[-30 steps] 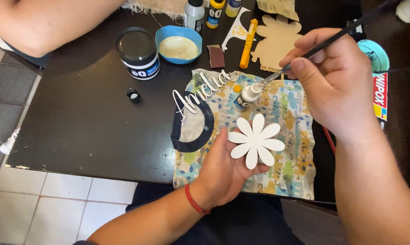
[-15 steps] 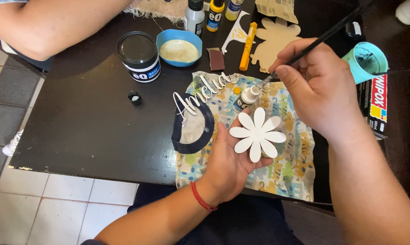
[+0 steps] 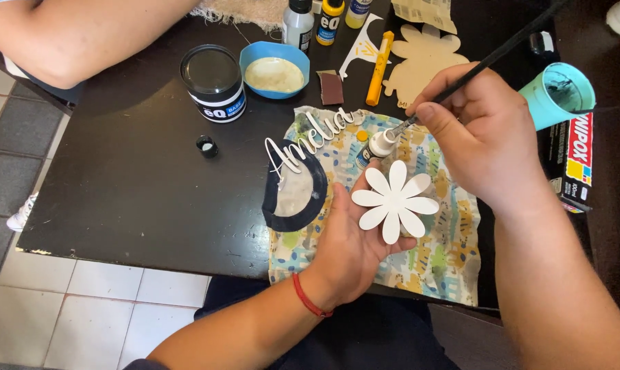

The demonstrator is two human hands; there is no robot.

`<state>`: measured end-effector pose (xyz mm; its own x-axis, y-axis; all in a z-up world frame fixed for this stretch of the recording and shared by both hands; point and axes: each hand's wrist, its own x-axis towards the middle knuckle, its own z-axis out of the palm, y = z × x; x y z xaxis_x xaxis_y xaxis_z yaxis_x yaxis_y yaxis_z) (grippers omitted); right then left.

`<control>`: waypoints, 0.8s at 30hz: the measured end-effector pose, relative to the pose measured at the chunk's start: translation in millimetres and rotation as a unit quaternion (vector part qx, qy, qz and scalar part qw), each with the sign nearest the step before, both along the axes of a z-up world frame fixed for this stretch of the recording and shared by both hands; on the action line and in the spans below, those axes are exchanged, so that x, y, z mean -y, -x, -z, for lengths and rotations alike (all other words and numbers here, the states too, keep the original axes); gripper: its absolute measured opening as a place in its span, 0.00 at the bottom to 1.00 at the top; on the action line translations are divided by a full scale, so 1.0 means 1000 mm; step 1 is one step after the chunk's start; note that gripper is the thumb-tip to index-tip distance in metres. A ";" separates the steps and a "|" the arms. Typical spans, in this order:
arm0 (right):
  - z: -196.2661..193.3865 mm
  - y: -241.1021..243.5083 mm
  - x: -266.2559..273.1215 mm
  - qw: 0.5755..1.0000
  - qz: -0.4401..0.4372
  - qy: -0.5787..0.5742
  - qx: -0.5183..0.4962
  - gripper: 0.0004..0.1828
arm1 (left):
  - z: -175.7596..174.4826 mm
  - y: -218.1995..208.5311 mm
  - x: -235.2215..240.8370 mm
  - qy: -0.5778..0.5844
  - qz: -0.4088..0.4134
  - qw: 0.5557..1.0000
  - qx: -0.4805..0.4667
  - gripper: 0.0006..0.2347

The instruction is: The person is using a paintbrush to apply white paint to a wooden flower cutout and a wooden nameplate.

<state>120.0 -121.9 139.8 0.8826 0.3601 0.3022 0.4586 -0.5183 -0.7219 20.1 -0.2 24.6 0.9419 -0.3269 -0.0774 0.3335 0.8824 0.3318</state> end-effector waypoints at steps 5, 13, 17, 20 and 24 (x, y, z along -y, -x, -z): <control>0.010 -0.008 0.006 0.997 0.003 -0.069 -0.031 0.07 | 0.006 -0.002 0.003 0.015 0.000 0.999 -0.035 0.32; 0.016 -0.018 0.019 0.986 0.040 -0.152 -0.056 0.04 | 0.002 0.000 0.000 0.006 0.000 1.000 -0.024 0.32; 0.021 -0.020 0.030 0.959 0.041 -0.265 -0.091 0.06 | -0.010 0.000 -0.006 -0.021 0.008 1.000 -0.019 0.33; 0.022 -0.016 0.042 0.942 0.017 -0.320 -0.100 0.08 | -0.010 0.002 -0.006 -0.037 0.017 0.998 -0.042 0.34; 0.019 0.002 0.051 0.956 0.001 -0.288 -0.050 0.14 | -0.009 0.004 -0.004 -0.042 0.023 0.997 -0.064 0.35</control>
<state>118.3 -172.9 121.0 0.9178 0.1576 0.3643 0.3719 -0.0211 -0.9280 16.1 3.9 33.3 0.9071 -0.3563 -0.2242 0.4166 0.8362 0.3567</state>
